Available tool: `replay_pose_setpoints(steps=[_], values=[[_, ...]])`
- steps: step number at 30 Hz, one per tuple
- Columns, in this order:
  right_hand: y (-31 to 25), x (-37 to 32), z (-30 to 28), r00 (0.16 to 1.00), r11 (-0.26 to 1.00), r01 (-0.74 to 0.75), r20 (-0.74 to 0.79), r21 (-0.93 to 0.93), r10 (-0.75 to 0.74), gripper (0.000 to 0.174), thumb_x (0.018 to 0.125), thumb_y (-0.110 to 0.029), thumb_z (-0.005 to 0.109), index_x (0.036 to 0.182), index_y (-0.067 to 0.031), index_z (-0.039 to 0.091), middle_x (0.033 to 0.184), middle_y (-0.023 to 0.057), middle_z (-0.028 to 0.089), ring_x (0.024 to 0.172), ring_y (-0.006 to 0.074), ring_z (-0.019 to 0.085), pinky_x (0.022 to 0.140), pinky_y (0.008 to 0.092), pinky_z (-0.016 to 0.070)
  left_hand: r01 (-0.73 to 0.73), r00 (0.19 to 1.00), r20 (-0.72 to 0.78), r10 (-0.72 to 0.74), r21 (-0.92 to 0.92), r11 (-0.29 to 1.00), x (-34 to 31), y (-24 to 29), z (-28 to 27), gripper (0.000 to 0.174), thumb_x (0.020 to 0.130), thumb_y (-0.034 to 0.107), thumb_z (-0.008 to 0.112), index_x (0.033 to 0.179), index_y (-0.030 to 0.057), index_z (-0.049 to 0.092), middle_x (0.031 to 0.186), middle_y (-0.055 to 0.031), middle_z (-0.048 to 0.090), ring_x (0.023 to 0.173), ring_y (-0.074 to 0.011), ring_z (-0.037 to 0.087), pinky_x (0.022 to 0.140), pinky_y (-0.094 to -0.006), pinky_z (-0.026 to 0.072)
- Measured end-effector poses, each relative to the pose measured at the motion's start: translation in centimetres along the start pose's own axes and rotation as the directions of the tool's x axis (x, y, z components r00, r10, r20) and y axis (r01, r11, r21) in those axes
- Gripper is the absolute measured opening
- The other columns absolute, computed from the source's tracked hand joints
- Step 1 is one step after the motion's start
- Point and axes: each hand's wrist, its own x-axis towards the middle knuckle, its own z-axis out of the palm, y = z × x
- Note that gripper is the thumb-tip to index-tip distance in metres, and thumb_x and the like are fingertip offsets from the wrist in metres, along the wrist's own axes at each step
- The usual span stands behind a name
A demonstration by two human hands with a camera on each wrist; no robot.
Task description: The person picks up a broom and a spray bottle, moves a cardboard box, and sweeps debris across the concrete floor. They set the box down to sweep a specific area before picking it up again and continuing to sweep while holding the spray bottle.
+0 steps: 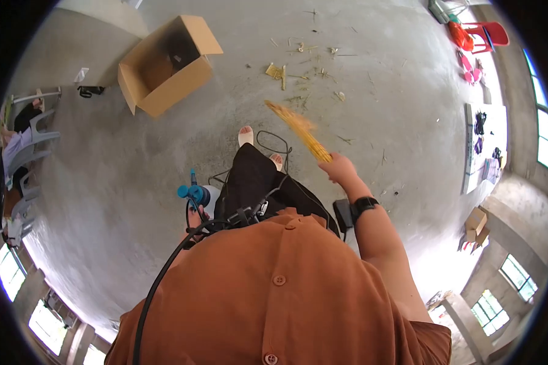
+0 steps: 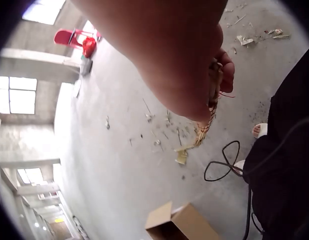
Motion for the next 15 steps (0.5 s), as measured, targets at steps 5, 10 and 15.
replay_pose_setpoints(steps=[5,10,15], values=[[-8.7,5.3,2.4,0.942,0.820,0.300,0.019,-0.488,-0.334,0.038,0.078,-0.031,0.059,0.107,-0.0064,0.056,0.090,0.0164,0.065,0.083,0.0326,0.063,0.070,0.0422,0.0499,0.118,0.991,0.046,-0.122,0.079,0.990,-1.7,1.1,0.0,0.063,0.086,0.024,0.060,0.137,0.0006,0.031,0.077,-0.0058,0.058,0.074,-0.0146,0.058,0.070,-0.0284,0.0453],[-17.1,9.6,4.6,0.914,0.743,0.394,0.142,-0.540,-0.381,0.036,0.080,-0.029,0.058,0.109,-0.0079,0.054,0.092,0.0156,0.065,0.087,0.0350,0.062,0.074,0.0452,0.0491,0.116,0.992,0.034,-0.118,0.069,0.991,-2.2,2.5,-0.9,0.071,0.086,0.029,0.060,0.140,0.0006,0.024,0.099,-0.0105,0.057,0.089,-0.0189,0.055,0.083,-0.0320,0.0435],[-18.9,13.4,5.8,0.955,0.734,0.290,0.132,-0.614,-0.267,0.032,0.082,-0.017,0.051,0.113,-0.0091,0.054,0.092,0.0147,0.066,0.089,0.0329,0.063,0.073,0.0444,0.0504,0.147,0.987,0.048,-0.152,0.089,0.985,-0.9,4.0,-0.9,0.074,0.085,0.028,0.062,0.139,-0.0004,0.021,0.096,-0.0095,0.057,0.086,-0.0165,0.055,0.078,-0.0304,0.0457]])
